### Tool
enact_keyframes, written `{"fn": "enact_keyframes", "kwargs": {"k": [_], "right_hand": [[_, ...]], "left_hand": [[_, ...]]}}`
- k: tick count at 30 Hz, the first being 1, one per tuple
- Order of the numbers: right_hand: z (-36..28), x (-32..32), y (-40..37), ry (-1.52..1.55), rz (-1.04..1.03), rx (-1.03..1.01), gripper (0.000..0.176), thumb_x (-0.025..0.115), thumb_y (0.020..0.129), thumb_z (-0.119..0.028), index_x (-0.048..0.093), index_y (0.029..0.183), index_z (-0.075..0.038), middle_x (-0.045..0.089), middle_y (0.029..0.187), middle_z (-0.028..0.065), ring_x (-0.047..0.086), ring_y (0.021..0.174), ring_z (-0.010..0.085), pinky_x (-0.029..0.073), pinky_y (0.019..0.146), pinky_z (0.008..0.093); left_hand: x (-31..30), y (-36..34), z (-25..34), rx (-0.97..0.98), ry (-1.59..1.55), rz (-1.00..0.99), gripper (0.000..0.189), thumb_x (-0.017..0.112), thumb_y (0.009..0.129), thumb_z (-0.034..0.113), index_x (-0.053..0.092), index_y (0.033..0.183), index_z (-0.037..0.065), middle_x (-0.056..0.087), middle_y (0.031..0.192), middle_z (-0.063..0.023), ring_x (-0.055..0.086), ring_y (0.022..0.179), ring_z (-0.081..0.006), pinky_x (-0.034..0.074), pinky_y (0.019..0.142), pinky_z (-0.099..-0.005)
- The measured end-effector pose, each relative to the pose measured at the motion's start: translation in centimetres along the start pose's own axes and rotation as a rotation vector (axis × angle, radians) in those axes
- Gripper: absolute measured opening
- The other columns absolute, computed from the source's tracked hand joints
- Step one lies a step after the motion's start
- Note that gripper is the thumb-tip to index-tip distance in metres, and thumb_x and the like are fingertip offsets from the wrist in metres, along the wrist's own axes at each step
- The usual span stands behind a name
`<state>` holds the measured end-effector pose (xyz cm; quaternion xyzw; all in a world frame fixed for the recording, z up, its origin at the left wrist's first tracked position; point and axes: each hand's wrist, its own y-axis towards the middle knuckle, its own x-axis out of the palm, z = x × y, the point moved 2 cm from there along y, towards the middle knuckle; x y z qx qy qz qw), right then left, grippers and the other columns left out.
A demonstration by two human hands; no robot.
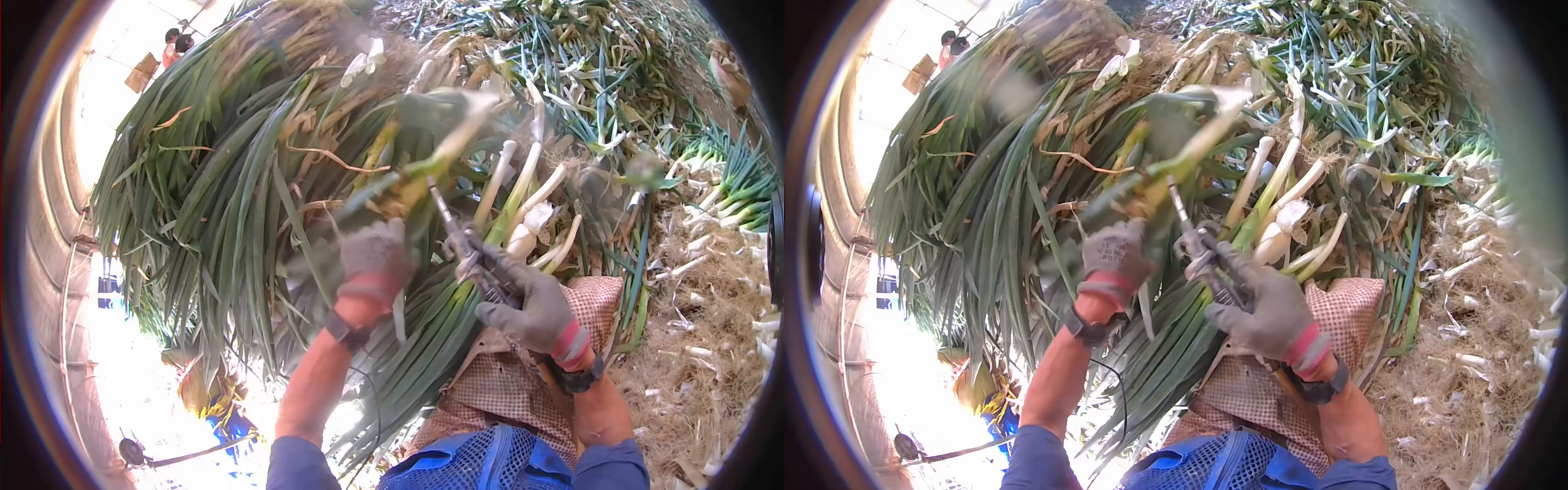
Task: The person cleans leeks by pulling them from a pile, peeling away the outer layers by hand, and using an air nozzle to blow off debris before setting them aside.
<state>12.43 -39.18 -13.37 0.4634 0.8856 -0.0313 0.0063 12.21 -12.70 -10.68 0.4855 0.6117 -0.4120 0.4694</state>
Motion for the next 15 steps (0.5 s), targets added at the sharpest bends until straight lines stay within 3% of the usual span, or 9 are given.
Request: {"fn": "enact_keyframes", "kwargs": {"k": [2, 5, 6, 9, 10, 13, 15], "right_hand": [[-0.9, 0.1, 0.2, -0.177, -0.074, 0.052, 0.084, 0.078, 0.088, -0.031, 0.048, 0.163, -0.01, 0.07, 0.128, 0.0284, 0.073, 0.115, 0.0368, 0.054, 0.103, 0.0373], [0.9, 0.1, 1.0, -0.105, 0.057, 0.151, 0.083, 0.079, 0.086, -0.032, 0.05, 0.162, -0.011, 0.072, 0.128, 0.0262, 0.073, 0.119, 0.0364, 0.053, 0.106, 0.0378], [1.8, 0.1, 1.0, -0.062, 0.107, 0.129, 0.083, 0.079, 0.086, -0.033, 0.051, 0.161, -0.012, 0.073, 0.127, 0.0252, 0.073, 0.119, 0.0358, 0.053, 0.106, 0.038], [1.2, -0.4, -0.3, -0.128, -0.022, 0.154, 0.082, 0.079, 0.087, -0.032, 0.051, 0.161, -0.012, 0.075, 0.127, 0.0232, 0.073, 0.119, 0.0322, 0.053, 0.105, 0.0363], [0.6, -0.9, -0.3, -0.173, -0.055, 0.258, 0.082, 0.08, 0.088, -0.031, 0.05, 0.163, -0.012, 0.076, 0.127, 0.0202, 0.074, 0.117, 0.0289, 0.053, 0.106, 0.0357], [2.5, -1.0, 0.2, -0.044, 0.038, 0.329, 0.083, 0.08, 0.089, -0.033, 0.048, 0.164, -0.017, 0.077, 0.124, 0.0182, 0.075, 0.114, 0.03, 0.054, 0.104, 0.0387], [2.7, -0.8, -0.3, -0.175, -0.067, 0.291, 0.083, 0.078, 0.09, -0.04, 0.047, 0.165, -0.025, 0.078, 0.113, 0.0189, 0.077, 0.105, 0.0338, 0.056, 0.097, 0.0404]], "left_hand": [[0.0, -1.1, 0.7, 0.06, -0.177, -0.026, 0.032, 0.068, 0.098, 0.041, 0.073, 0.11, 0.012, 0.077, 0.101, -0.0122, 0.076, 0.097, -0.0334, 0.058, 0.082, -0.0459], [0.6, 1.2, 0.1, -0.035, -0.297, -0.097, 0.049, 0.068, 0.098, 0.052, 0.074, 0.125, 0.012, 0.077, 0.119, -0.0154, 0.073, 0.109, -0.0372, 0.057, 0.092, -0.0496], [1.1, 1.6, 0.0, -0.029, -0.272, -0.022, 0.045, 0.072, 0.096, 0.049, 0.074, 0.124, 0.014, 0.077, 0.118, -0.012, 0.073, 0.108, -0.035, 0.057, 0.092, -0.0487], [2.1, 2.2, -0.1, -0.038, -0.179, -0.005, 0.043, 0.074, 0.093, 0.045, 0.075, 0.123, 0.014, 0.077, 0.114, -0.0112, 0.073, 0.106, -0.0337, 0.056, 0.091, -0.0482], [2.2, 2.3, 0.0, -0.029, -0.159, 0.014, 0.043, 0.075, 0.093, 0.044, 0.074, 0.123, 0.014, 0.077, 0.112, -0.0109, 0.074, 0.105, -0.0334, 0.056, 0.09, -0.0482], [2.3, 1.9, 0.5, -0.001, -0.118, 0.072, 0.043, 0.076, 0.091, 0.041, 0.073, 0.125, 0.014, 0.076, 0.107, -0.0103, 0.074, 0.101, -0.0329, 0.056, 0.087, -0.0483], [2.2, 0.7, 1.4, 0.03, -0.117, 0.103, 0.043, 0.075, 0.091, 0.04, 0.073, 0.125, 0.015, 0.076, 0.105, -0.0102, 0.073, 0.099, -0.0329, 0.056, 0.085, -0.0485]]}}
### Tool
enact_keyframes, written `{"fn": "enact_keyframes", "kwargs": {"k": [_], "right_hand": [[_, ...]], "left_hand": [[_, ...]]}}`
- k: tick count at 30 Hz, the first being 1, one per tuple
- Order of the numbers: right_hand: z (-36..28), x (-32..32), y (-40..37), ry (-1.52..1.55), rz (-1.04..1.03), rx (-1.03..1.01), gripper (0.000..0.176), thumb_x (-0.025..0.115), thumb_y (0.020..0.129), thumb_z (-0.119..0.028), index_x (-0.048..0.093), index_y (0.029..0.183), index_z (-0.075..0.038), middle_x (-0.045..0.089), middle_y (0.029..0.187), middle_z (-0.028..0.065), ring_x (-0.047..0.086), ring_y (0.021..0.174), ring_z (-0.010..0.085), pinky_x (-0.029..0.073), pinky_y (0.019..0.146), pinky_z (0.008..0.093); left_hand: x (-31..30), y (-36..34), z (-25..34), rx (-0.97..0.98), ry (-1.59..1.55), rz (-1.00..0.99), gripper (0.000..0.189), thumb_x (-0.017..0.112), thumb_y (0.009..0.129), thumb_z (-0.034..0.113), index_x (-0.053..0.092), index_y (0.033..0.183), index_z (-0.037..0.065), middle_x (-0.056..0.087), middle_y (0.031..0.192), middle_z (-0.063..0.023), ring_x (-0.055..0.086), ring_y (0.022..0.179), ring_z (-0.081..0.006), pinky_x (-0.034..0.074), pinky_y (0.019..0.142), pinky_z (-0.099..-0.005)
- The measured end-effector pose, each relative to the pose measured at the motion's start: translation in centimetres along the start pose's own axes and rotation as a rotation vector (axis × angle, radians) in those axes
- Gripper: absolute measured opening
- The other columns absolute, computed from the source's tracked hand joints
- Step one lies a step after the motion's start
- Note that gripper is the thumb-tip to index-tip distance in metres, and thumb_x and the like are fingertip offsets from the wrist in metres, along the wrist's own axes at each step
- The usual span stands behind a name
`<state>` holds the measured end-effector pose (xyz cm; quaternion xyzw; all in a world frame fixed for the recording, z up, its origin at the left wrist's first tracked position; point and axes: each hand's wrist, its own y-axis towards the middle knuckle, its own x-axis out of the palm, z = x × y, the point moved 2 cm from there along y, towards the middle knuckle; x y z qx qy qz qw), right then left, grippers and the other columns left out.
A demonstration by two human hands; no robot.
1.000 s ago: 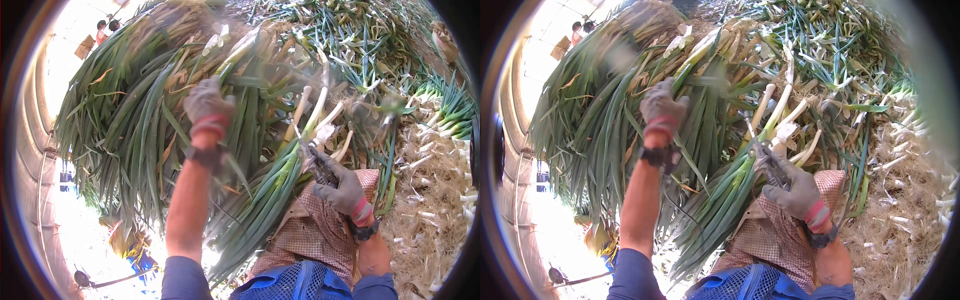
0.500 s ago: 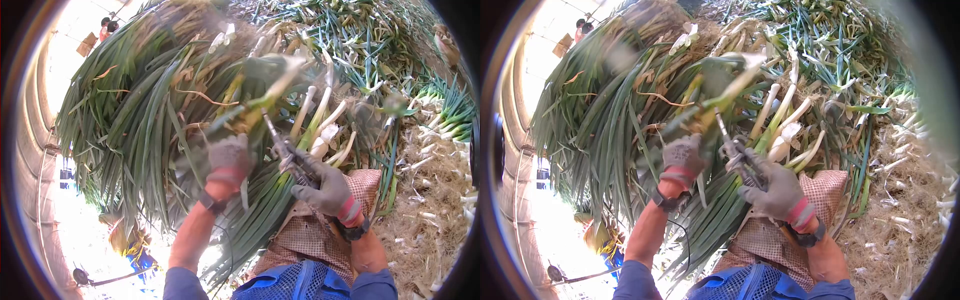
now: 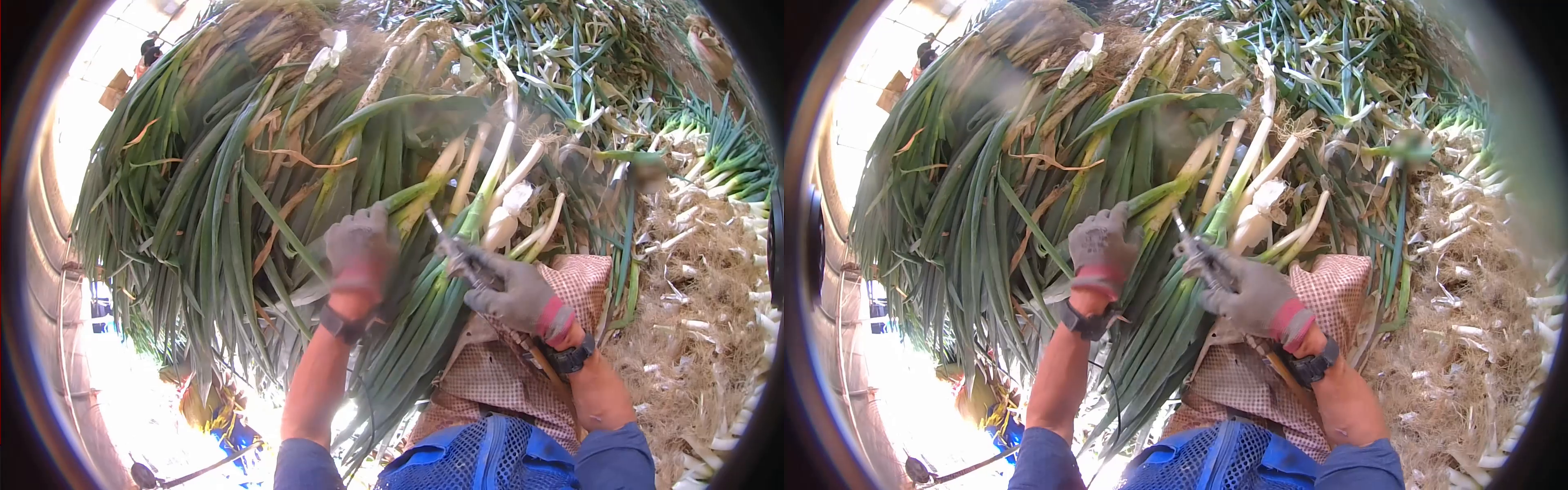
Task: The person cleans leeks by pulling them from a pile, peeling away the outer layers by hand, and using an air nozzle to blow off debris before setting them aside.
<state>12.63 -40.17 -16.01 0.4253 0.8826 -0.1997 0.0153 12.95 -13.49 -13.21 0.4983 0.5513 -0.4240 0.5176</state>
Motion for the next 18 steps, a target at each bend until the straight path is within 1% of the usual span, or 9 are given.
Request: {"fn": "enact_keyframes", "kwargs": {"k": [2, 3, 6, 7, 10, 12, 15, 16, 18], "right_hand": [[0.0, 0.4, 0.7, -0.126, -0.023, -0.025, 0.081, 0.077, 0.09, -0.043, 0.048, 0.165, -0.028, 0.078, 0.108, 0.0193, 0.076, 0.102, 0.0361, 0.057, 0.094, 0.0415], [-0.7, -0.1, 1.4, -0.196, 0.036, 0.052, 0.079, 0.075, 0.091, -0.044, 0.049, 0.163, -0.029, 0.077, 0.103, 0.02, 0.076, 0.1, 0.0372, 0.057, 0.094, 0.043], [-1.3, -2.1, 5.2, -0.188, 0.093, 0.178, 0.075, 0.074, 0.09, -0.044, 0.053, 0.16, -0.029, 0.078, 0.107, 0.0197, 0.076, 0.104, 0.0368, 0.057, 0.096, 0.0443], [-1.1, -2.9, 6.6, -0.206, 0.123, 0.169, 0.073, 0.074, 0.09, -0.044, 0.055, 0.159, -0.029, 0.078, 0.107, 0.0196, 0.076, 0.104, 0.0359, 0.057, 0.096, 0.044], [-0.4, -5.2, 10.9, -0.242, 0.223, 0.154, 0.07, 0.073, 0.089, -0.044, 0.059, 0.156, -0.027, 0.078, 0.11, 0.0188, 0.075, 0.104, 0.0337, 0.057, 0.096, 0.0434], [-0.2, -6.5, 13.2, -0.241, 0.29, 0.16, 0.069, 0.074, 0.088, -0.044, 0.061, 0.154, -0.026, 0.079, 0.111, 0.018, 0.075, 0.104, 0.0328, 0.057, 0.095, 0.0437], [-0.1, -7.7, 14.9, -0.319, 0.359, 0.164, 0.071, 0.075, 0.088, -0.042, 0.06, 0.155, -0.024, 0.079, 0.109, 0.0153, 0.076, 0.1, 0.0299, 0.058, 0.091, 0.042], [0.3, -7.8, 14.5, -0.262, 0.319, 0.179, 0.071, 0.075, 0.088, -0.041, 0.06, 0.155, -0.024, 0.078, 0.108, 0.0143, 0.076, 0.097, 0.0282, 0.058, 0.089, 0.0407], [-1.0, -7.5, 11.2, -0.151, 0.24, 0.211, 0.071, 0.076, 0.089, -0.039, 0.059, 0.157, -0.022, 0.078, 0.107, 0.0123, 0.075, 0.093, 0.0247, 0.059, 0.084, 0.0383]], "left_hand": [[1.1, -1.1, 1.2, 0.066, 0.0, -0.005, 0.041, 0.075, 0.09, 0.038, 0.072, 0.125, 0.015, 0.076, 0.105, -0.0101, 0.073, 0.097, -0.0332, 0.055, 0.084, -0.0488], [1.8, -1.3, 1.8, 0.098, 0.001, -0.008, 0.041, 0.074, 0.09, 0.037, 0.072, 0.125, 0.015, 0.076, 0.105, -0.01, 0.073, 0.096, -0.0334, 0.054, 0.084, -0.049], [4.4, -0.5, 2.9, 0.107, 0.033, -0.035, 0.038, 0.073, 0.09, 0.034, 0.072, 0.123, 0.014, 0.076, 0.104, -0.0094, 0.072, 0.095, -0.0336, 0.053, 0.085, -0.0499], [5.0, -0.1, 3.1, 0.091, 0.041, -0.024, 0.039, 0.073, 0.089, 0.033, 0.072, 0.123, 0.013, 0.075, 0.11, -0.0098, 0.071, 0.1, -0.0326, 0.052, 0.087, -0.0505], [5.4, 1.1, 4.0, 0.109, 0.057, 0.08, 0.042, 0.073, 0.09, 0.035, 0.071, 0.126, 0.013, 0.074, 0.117, -0.0105, 0.07, 0.106, -0.0312, 0.052, 0.088, -0.0501], [6.4, 2.1, 4.6, 0.09, 0.092, -0.003, 0.046, 0.074, 0.089, 0.035, 0.071, 0.129, 0.013, 0.073, 0.121, -0.0102, 0.069, 0.11, -0.0309, 0.053, 0.088, -0.0495], [8.1, 3.6, 4.9, 0.046, 0.169, -0.117, 0.052, 0.077, 0.087, 0.034, 0.069, 0.135, 0.014, 0.073, 0.122, -0.0106, 0.07, 0.112, -0.0319, 0.054, 0.09, -0.0492], [8.6, 4.1, 4.9, 0.032, 0.197, -0.151, 0.055, 0.078, 0.086, 0.033, 0.068, 0.137, 0.015, 0.073, 0.122, -0.0109, 0.071, 0.113, -0.0325, 0.055, 0.091, -0.0491], [7.3, 5.4, 4.9, -0.026, 0.066, -0.3, 0.06, 0.078, 0.083, 0.031, 0.068, 0.14, 0.014, 0.075, 0.124, -0.0134, 0.072, 0.114, -0.0342, 0.056, 0.095, -0.0477]]}}
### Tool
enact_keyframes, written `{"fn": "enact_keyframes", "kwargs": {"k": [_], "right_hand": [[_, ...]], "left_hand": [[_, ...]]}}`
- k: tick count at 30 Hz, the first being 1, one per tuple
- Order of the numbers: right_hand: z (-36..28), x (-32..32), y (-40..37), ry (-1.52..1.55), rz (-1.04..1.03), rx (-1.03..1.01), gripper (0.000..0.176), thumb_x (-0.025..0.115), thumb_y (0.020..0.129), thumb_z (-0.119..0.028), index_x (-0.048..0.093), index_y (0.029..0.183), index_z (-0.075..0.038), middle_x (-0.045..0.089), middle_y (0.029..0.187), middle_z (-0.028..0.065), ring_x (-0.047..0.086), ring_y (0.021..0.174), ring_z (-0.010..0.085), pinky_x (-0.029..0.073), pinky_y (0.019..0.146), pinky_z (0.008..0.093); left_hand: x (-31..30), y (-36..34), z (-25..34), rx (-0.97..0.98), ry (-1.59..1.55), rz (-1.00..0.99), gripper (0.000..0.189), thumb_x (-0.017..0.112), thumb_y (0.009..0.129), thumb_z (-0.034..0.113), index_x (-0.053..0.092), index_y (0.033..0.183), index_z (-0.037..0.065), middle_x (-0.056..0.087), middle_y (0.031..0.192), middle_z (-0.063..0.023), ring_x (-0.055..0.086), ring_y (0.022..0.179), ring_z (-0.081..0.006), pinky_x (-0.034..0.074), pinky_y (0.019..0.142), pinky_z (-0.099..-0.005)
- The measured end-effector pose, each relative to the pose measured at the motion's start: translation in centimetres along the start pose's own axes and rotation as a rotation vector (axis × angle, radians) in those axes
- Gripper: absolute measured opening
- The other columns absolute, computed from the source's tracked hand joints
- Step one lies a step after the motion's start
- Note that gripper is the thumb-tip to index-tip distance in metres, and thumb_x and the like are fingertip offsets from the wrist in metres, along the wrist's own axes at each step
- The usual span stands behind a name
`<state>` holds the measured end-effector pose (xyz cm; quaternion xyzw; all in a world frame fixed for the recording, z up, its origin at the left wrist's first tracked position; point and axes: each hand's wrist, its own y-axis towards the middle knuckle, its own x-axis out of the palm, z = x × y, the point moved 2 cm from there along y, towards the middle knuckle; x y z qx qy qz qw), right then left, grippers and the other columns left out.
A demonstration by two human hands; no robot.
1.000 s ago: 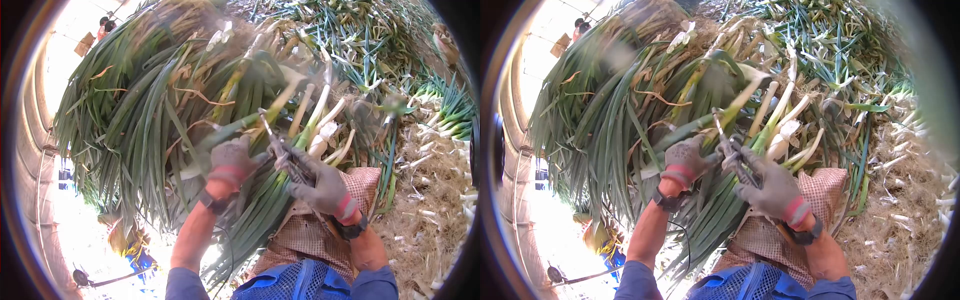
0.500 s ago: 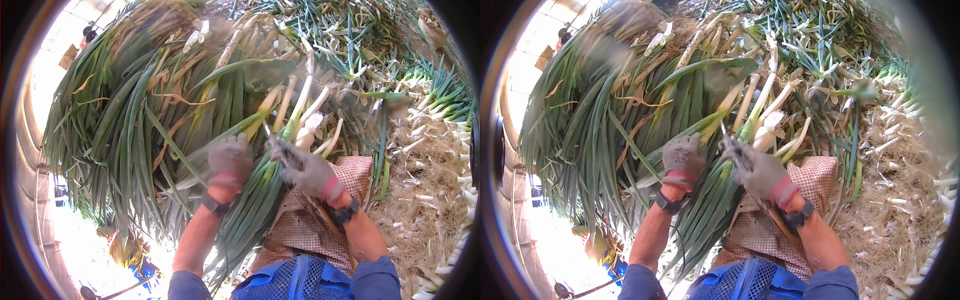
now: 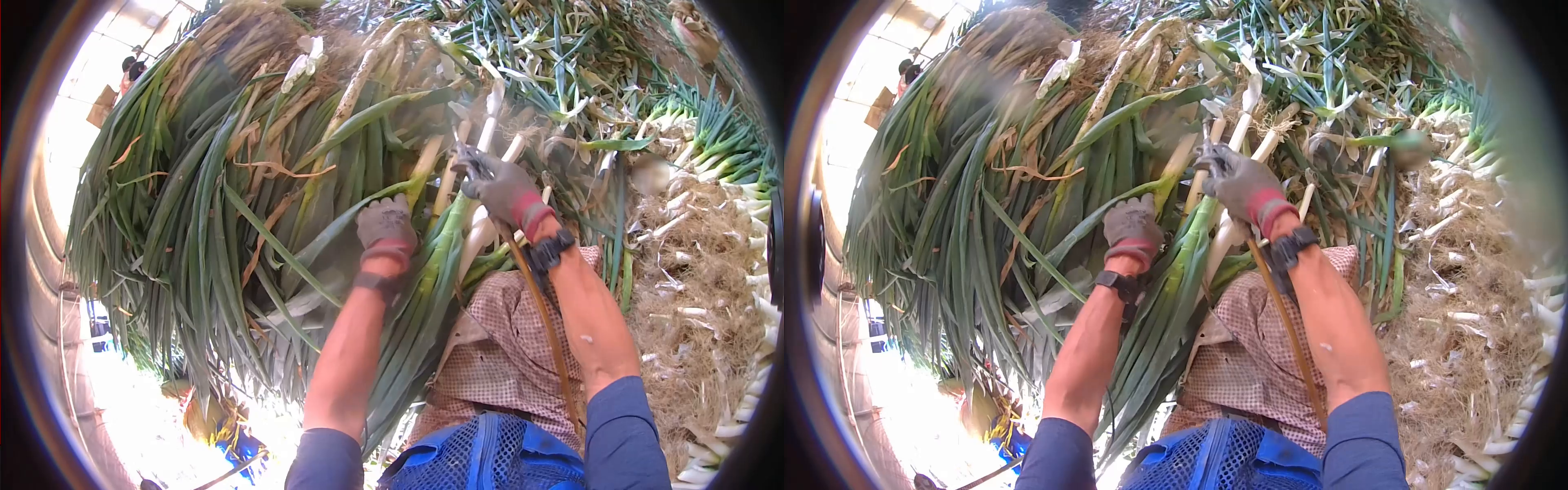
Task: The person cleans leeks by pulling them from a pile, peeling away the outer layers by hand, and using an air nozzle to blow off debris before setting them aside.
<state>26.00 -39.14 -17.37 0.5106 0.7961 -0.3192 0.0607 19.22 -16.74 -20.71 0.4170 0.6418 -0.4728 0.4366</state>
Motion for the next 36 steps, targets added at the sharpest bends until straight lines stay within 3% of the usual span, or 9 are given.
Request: {"fn": "enact_keyframes", "kwargs": {"k": [3, 8, 14, 18, 24, 27, 32, 33, 36], "right_hand": [[0.8, -0.1, -5.4, 0.054, -0.087, -0.149, 0.073, 0.078, 0.09, -0.034, 0.056, 0.159, -0.021, 0.077, 0.108, 0.0096, 0.072, 0.087, 0.0147, 0.057, 0.079, 0.0344], [1.2, 1.6, -15.8, 0.289, -0.285, -0.273, 0.076, 0.078, 0.092, -0.031, 0.052, 0.162, -0.016, 0.077, 0.118, 0.0122, 0.075, 0.101, 0.0204, 0.058, 0.092, 0.0346], [1.8, 3.9, -14.7, 0.258, -0.16, -0.202, 0.08, 0.079, 0.09, -0.029, 0.049, 0.162, -0.009, 0.078, 0.119, 0.018, 0.076, 0.108, 0.0244, 0.055, 0.101, 0.0338], [1.3, 4.3, -17.5, 0.124, -0.335, -0.264, 0.084, 0.079, 0.088, -0.036, 0.049, 0.162, -0.008, 0.078, 0.116, 0.0205, 0.076, 0.108, 0.032, 0.055, 0.101, 0.0372], [2.4, 6.0, -9.1, 0.154, -0.1, -0.214, 0.076, 0.077, 0.088, -0.04, 0.055, 0.16, -0.029, 0.078, 0.108, 0.0176, 0.076, 0.098, 0.0306, 0.058, 0.09, 0.0398], [-0.2, 3.9, -5.3, -0.011, -0.028, -0.107, 0.074, 0.078, 0.09, -0.037, 0.056, 0.159, -0.024, 0.078, 0.107, 0.0142, 0.074, 0.092, 0.0246, 0.058, 0.086, 0.0363], [-0.7, 2.3, -2.1, 0.035, -0.034, -0.039, 0.071, 0.081, 0.092, -0.031, 0.059, 0.158, -0.018, 0.074, 0.099, 0.006, 0.068, 0.083, 0.0152, 0.056, 0.079, 0.0328], [-0.2, 2.2, -2.5, 0.057, -0.05, -0.075, 0.077, 0.079, 0.087, -0.039, 0.058, 0.158, -0.02, 0.077, 0.112, 0.011, 0.073, 0.1, 0.0225, 0.055, 0.094, 0.0344], [1.6, 3.1, -2.8, 0.066, -0.093, -0.156, 0.076, 0.079, 0.088, -0.037, 0.057, 0.159, -0.018, 0.078, 0.116, 0.0092, 0.072, 0.103, 0.0213, 0.053, 0.098, 0.0324]], "left_hand": [[-1.2, -0.2, -1.8, 0.02, -0.283, -0.056, 0.067, 0.078, 0.079, 0.029, 0.067, 0.144, 0.012, 0.076, 0.125, -0.0178, 0.073, 0.115, -0.0358, 0.057, 0.099, -0.0442], [-3.9, -2.4, -3.8, 0.01, -0.529, -0.142, 0.078, 0.083, 0.072, 0.028, 0.067, 0.145, 0.007, 0.078, 0.123, -0.0201, 0.075, 0.114, -0.034, 0.056, 0.102, -0.0414], [-3.9, -3.9, -5.1, -0.084, -0.564, -0.159, 0.093, 0.089, 0.067, 0.026, 0.058, 0.151, 0.0, 0.072, 0.133, -0.0256, 0.07, 0.123, -0.0393, 0.053, 0.107, -0.0435], [-2.1, -4.4, -6.8, -0.083, -0.638, -0.116, 0.102, 0.094, 0.064, 0.023, 0.053, 0.154, -0.003, 0.071, 0.137, -0.0261, 0.069, 0.126, -0.0382, 0.051, 0.109, -0.0437], [-0.4, -4.3, -7.9, -0.04, -0.803, -0.141, 0.079, 0.095, 0.07, 0.018, 0.067, 0.141, -0.005, 0.078, 0.119, -0.0157, 0.073, 0.107, -0.0241, 0.054, 0.099, -0.0364], [-2.1, -5.7, -7.5, -0.092, -0.908, -0.314, 0.082, 0.093, 0.077, 0.019, 0.061, 0.147, -0.006, 0.076, 0.13, -0.0195, 0.073, 0.114, -0.0274, 0.054, 0.101, -0.0366], [-4.2, -8.1, -6.7, -0.128, -1.113, -0.389, 0.057, 0.089, 0.084, 0.016, 0.071, 0.134, -0.005, 0.079, 0.106, -0.0092, 0.069, 0.087, -0.016, 0.055, 0.083, -0.0336], [-4.1, -8.3, -6.7, -0.13, -1.15, -0.397, 0.054, 0.088, 0.085, 0.015, 0.072, 0.132, -0.005, 0.078, 0.103, -0.0077, 0.068, 0.084, -0.0146, 0.055, 0.081, -0.0332], [-3.4, -8.5, -7.0, -0.195, -1.222, -0.409, 0.054, 0.093, 0.083, 0.016, 0.075, 0.131, -0.001, 0.078, 0.104, -0.0028, 0.069, 0.087, -0.0112, 0.057, 0.083, -0.0303]]}}
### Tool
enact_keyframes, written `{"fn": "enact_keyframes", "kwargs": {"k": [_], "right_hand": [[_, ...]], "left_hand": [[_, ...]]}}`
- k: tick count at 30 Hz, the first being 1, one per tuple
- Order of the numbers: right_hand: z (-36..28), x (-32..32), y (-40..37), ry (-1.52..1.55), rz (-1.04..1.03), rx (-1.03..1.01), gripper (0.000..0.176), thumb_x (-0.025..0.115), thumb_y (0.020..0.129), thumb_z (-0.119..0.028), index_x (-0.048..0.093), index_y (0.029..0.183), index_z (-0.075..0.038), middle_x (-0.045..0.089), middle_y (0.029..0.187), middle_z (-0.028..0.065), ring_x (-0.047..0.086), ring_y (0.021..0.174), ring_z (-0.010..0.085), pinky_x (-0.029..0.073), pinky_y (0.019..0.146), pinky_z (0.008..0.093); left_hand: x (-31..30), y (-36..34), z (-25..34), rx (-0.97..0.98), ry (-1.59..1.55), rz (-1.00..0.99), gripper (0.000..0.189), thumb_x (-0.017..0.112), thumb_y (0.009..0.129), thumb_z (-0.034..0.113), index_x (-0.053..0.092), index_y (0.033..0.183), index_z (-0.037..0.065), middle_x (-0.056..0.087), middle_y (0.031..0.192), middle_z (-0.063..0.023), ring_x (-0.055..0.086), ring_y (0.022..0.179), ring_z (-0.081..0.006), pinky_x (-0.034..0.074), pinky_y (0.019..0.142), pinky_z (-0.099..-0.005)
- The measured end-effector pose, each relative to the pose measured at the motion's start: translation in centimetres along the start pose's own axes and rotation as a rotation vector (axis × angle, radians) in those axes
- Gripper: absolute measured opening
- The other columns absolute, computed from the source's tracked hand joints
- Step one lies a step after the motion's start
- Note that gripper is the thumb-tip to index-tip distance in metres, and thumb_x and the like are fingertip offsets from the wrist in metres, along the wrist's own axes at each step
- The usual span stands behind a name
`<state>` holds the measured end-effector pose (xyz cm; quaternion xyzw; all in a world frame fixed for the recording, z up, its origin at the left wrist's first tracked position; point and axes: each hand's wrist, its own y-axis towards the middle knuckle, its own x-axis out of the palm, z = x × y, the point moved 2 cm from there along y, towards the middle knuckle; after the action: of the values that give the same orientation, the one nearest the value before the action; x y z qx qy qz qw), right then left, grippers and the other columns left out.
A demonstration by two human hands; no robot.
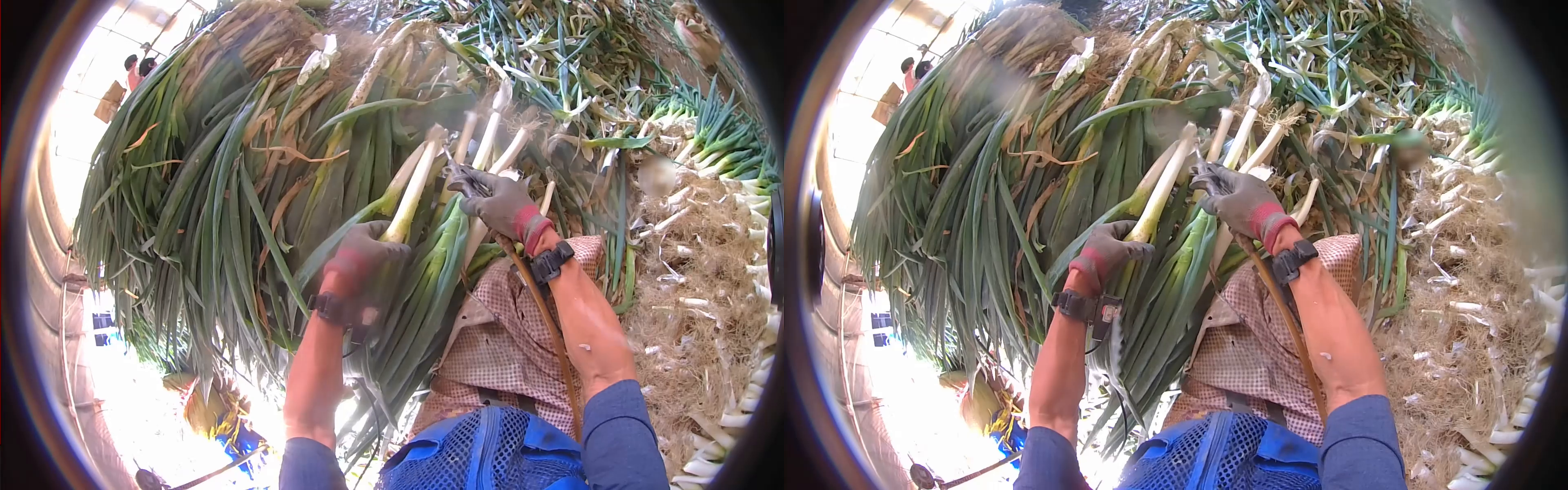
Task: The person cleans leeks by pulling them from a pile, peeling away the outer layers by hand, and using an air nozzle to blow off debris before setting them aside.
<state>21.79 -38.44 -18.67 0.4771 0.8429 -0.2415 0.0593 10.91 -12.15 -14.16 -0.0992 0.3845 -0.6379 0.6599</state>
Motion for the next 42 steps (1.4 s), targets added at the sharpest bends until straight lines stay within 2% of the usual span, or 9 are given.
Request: {"fn": "enact_keyframes", "kwargs": {"k": [12, 18, 19, 25, 30, 32, 35, 36, 42], "right_hand": [[1.1, -0.1, -4.3, -0.003, 0.021, -0.047, 0.074, 0.08, 0.087, -0.036, 0.061, 0.155, -0.015, 0.074, 0.103, 0.0097, 0.069, 0.093, 0.0229, 0.053, 0.094, 0.034], [-0.5, -1.4, -9.5, 0.042, -0.202, -0.055, 0.076, 0.08, 0.089, -0.033, 0.056, 0.159, -0.014, 0.076, 0.108, 0.0109, 0.07, 0.097, 0.0213, 0.053, 0.097, 0.035], [-0.3, -1.3, -9.8, -0.039, -0.194, -0.195, 0.077, 0.08, 0.089, -0.032, 0.054, 0.16, -0.014, 0.078, 0.114, 0.0125, 0.072, 0.098, 0.022, 0.054, 0.098, 0.0338], [-3.6, -2.8, -9.1, -0.034, -0.33, -0.297, 0.076, 0.08, 0.09, -0.033, 0.055, 0.16, -0.017, 0.077, 0.126, 0.0175, 0.075, 0.111, 0.0268, 0.054, 0.102, 0.0365], [-2.7, -6.1, 0.1, -0.19, -0.019, -0.495, 0.069, 0.077, 0.093, -0.036, 0.058, 0.157, -0.021, 0.078, 0.114, 0.0175, 0.076, 0.101, 0.0311, 0.056, 0.096, 0.0405], [-2.8, -12.4, 4.1, -0.365, 0.205, -0.324, 0.044, 0.065, 0.1, -0.04, 0.07, 0.14, -0.019, 0.079, 0.108, 0.0183, 0.077, 0.103, 0.0323, 0.058, 0.092, 0.0444], [0.2, -28.7, 12.1, -0.632, 0.796, -0.495, 0.037, 0.06, 0.105, -0.039, 0.075, 0.125, -0.011, 0.079, 0.114, 0.0206, 0.077, 0.102, 0.0379, 0.062, 0.086, 0.0466], [-2.3, -32.0, 10.6, -0.597, 0.959, -0.161, 0.038, 0.06, 0.106, -0.037, 0.074, 0.132, -0.014, 0.081, 0.113, 0.0148, 0.077, 0.088, 0.0283, 0.061, 0.078, 0.0405], [-5.6, -22.5, 0.5, -0.316, 0.294, -0.291, 0.047, 0.062, 0.106, -0.03, 0.065, 0.151, -0.015, 0.077, 0.097, 0.0024, 0.061, 0.075, 0.0062, 0.052, 0.069, 0.024]], "left_hand": [[1.4, -1.8, -0.5, 0.029, 0.026, 0.029, 0.056, 0.084, 0.089, 0.012, 0.067, 0.138, -0.008, 0.079, 0.108, -0.0128, 0.072, 0.087, -0.0176, 0.058, 0.079, -0.0326], [0.4, -3.4, 0.7, 0.057, -0.091, 0.06, 0.047, 0.081, 0.092, 0.011, 0.069, 0.133, -0.007, 0.077, 0.101, -0.0074, 0.07, 0.082, -0.0133, 0.056, 0.074, -0.0295], [-0.1, -3.5, 0.7, 0.016, -0.188, 0.023, 0.054, 0.089, 0.086, 0.011, 0.072, 0.135, -0.005, 0.078, 0.113, -0.005, 0.071, 0.096, -0.0122, 0.057, 0.09, -0.0306], [-2.6, -4.9, 2.3, 0.102, -0.239, -0.142, 0.064, 0.089, 0.084, 0.02, 0.068, 0.139, -0.006, 0.077, 0.116, -0.0074, 0.071, 0.099, -0.014, 0.056, 0.093, -0.031], [-2.7, -7.4, 5.7, 0.142, -0.286, -0.194, 0.071, 0.089, 0.076, 0.025, 0.068, 0.136, -0.006, 0.077, 0.11, -0.0082, 0.071, 0.094, -0.0164, 0.057, 0.089, -0.0315], [-3.4, -8.5, 6.9, 0.136, -0.375, -0.18, 0.07, 0.087, 0.073, 0.025, 0.069, 0.134, -0.006, 0.077, 0.108, -0.0082, 0.071, 0.091, -0.0169, 0.058, 0.086, -0.031], [-5.2, -8.4, 7.1, 0.242, -0.387, -0.038, 0.065, 0.083, 0.074, 0.027, 0.071, 0.129, -0.004, 0.076, 0.102, -0.0064, 0.071, 0.086, -0.0169, 0.057, 0.08, -0.0316], [-6.1, -7.8, 7.1, 0.294, -0.395, 0.016, 0.064, 0.083, 0.074, 0.028, 0.071, 0.129, -0.003, 0.076, 0.101, -0.006, 0.071, 0.086, -0.0167, 0.058, 0.079, -0.0319], [-3.2, -0.5, 7.4, 0.299, -0.193, 0.021, 0.049, 0.085, 0.091, 0.018, 0.071, 0.133, -0.002, 0.078, 0.112, -0.0085, 0.073, 0.095, -0.0168, 0.059, 0.088, -0.0319]]}}
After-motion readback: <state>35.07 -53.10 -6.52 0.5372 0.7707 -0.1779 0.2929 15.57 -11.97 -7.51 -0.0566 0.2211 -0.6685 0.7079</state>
